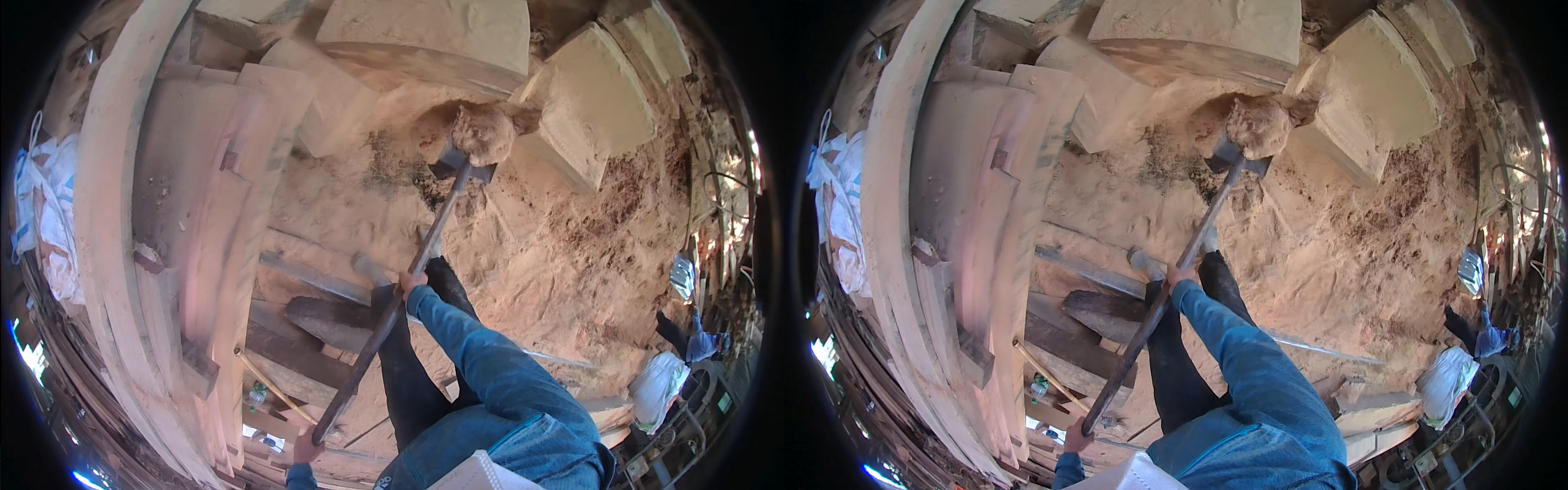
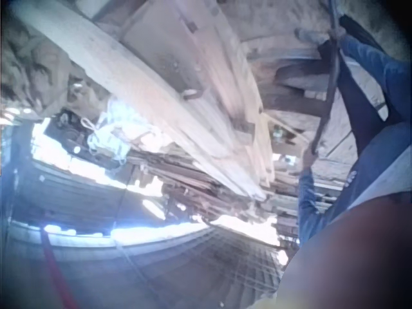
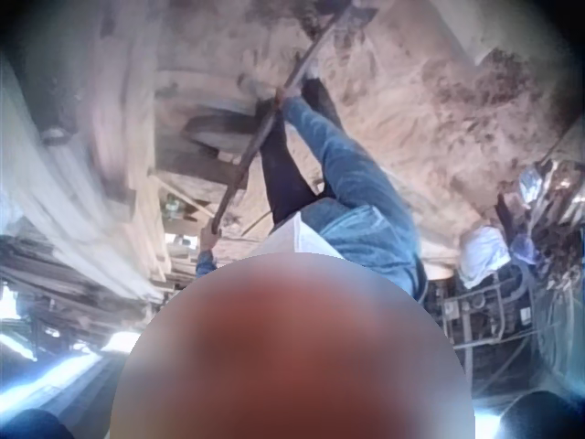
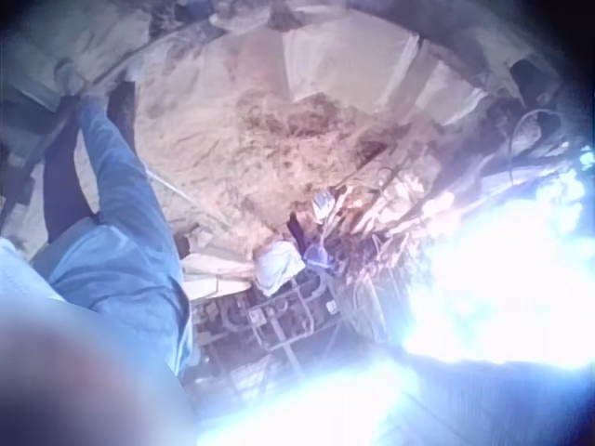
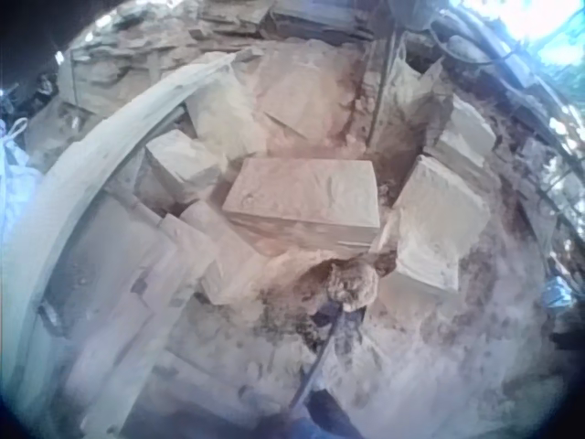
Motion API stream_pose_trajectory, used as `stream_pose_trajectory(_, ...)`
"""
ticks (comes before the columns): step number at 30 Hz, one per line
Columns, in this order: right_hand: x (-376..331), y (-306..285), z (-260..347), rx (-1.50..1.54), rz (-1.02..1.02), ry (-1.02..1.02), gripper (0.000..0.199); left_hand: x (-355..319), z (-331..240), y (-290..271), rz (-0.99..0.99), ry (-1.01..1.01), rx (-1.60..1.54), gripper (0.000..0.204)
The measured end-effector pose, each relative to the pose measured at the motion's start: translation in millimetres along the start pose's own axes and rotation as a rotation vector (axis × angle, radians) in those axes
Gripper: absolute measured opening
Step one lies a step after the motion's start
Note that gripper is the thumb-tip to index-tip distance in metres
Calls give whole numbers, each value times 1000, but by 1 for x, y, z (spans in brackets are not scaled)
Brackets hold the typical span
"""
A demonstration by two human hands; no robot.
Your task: The person uses a shovel to scoop sawdust from the floor and transfer it into a large white sack. They repeatedly scoop and dump the material, occasionally moving a wooden plank to access more sawdust.
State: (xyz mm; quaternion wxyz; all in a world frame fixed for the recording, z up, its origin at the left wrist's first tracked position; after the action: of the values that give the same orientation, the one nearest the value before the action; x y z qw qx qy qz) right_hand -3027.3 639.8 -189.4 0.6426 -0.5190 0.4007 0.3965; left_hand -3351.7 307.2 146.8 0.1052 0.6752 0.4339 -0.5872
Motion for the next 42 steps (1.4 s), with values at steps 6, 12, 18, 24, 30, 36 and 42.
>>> stream_pose_trajectory(6, 23, 18, 2, 354, 246, 270, 12, 17, 4, -1, -2, -47, 38, 38)
stream_pose_trajectory(12, -1, -1, -6, 274, 189, 164, 14, 6, 12, 6, -49, -14, -92, 42)
stream_pose_trajectory(18, -58, -21, -30, 254, 277, 275, 16, -66, 26, -12, -248, 33, -72, 41)
stream_pose_trajectory(24, -125, -52, -14, 169, 431, 224, 12, -150, 4, -24, -401, -25, 212, 39)
stream_pose_trajectory(30, -118, -114, -10, 100, 461, 227, 6, -197, -13, -3, -424, -77, 248, 36)
stream_pose_trajectory(36, -118, -128, 9, -385, 608, -30, 3, -215, -16, 25, -386, -82, 139, 32)
stream_pose_trajectory(42, -171, -95, 7, 182, 502, 271, 13, -220, -20, -51, -594, 24, 379, 33)
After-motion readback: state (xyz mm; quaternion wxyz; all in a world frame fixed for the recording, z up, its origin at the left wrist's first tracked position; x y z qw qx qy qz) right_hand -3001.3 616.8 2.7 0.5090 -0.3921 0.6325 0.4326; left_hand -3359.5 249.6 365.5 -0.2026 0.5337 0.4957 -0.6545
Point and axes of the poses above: each hand's wrist, its own x-axis towards the middle knuckle, its own y-axis out of the palm, z = x × y, the point moved 10 cm from there along x, towards the middle knuckle, and after that the axes turned 6 degrees about y, right-handed, at the moved point
